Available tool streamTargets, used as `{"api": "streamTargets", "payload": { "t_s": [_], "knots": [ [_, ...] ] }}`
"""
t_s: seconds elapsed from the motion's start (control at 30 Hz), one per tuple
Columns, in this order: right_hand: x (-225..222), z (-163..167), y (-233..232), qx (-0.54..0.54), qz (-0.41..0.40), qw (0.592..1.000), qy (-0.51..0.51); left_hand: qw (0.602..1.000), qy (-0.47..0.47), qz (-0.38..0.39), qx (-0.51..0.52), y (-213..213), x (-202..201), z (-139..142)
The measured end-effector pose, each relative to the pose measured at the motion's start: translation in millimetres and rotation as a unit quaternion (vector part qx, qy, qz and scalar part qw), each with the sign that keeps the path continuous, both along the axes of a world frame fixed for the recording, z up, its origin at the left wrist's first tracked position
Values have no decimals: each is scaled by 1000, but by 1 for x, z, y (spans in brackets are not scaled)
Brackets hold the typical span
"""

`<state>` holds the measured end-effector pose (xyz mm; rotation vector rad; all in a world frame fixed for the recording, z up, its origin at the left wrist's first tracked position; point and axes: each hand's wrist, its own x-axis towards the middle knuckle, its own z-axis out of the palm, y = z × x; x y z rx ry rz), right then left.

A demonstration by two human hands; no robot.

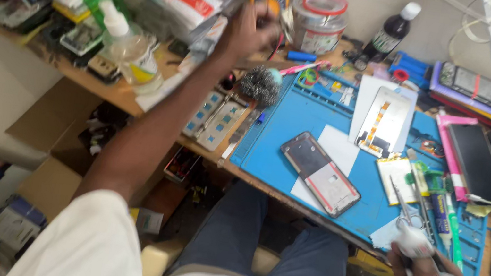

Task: The person applies adhesive from a tube onto the frame of a disassembled smartphone, then uses tweezers to work on the phone's edge and internal components. They later press and manipulate the phone body with a red tool while continuing to adjust parts inside the frame.

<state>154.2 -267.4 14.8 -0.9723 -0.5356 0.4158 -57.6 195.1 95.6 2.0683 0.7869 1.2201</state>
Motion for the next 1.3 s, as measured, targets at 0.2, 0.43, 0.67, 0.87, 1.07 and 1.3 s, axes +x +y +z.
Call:
{"api": "streamTargets", "payload": {
  "t_s": [0.2, 0.43, 0.67, 0.87, 1.07, 1.3],
  "knots": [
    [-40, 40, 108, -18, 152, 987, 40, 909, -97, -274, -298, -155, -1, -22],
    [-73, 45, 122, -30, 175, 984, 13, 836, -193, -325, -397, -201, -23, -26],
    [-94, 63, 67, -152, 20, 851, -503, 820, -155, -287, -470, -231, -50, -56],
    [-101, 64, 48, -111, 89, 825, -547, 820, -173, -273, -471, -263, -80, -56],
    [-82, 56, 35, -238, -35, 908, -343, 948, -113, -122, -270, -212, -127, -20],
    [20, 40, 202, -210, 191, 912, -295, 954, 213, 57, 205, -109, -114, -11]
  ]
}}
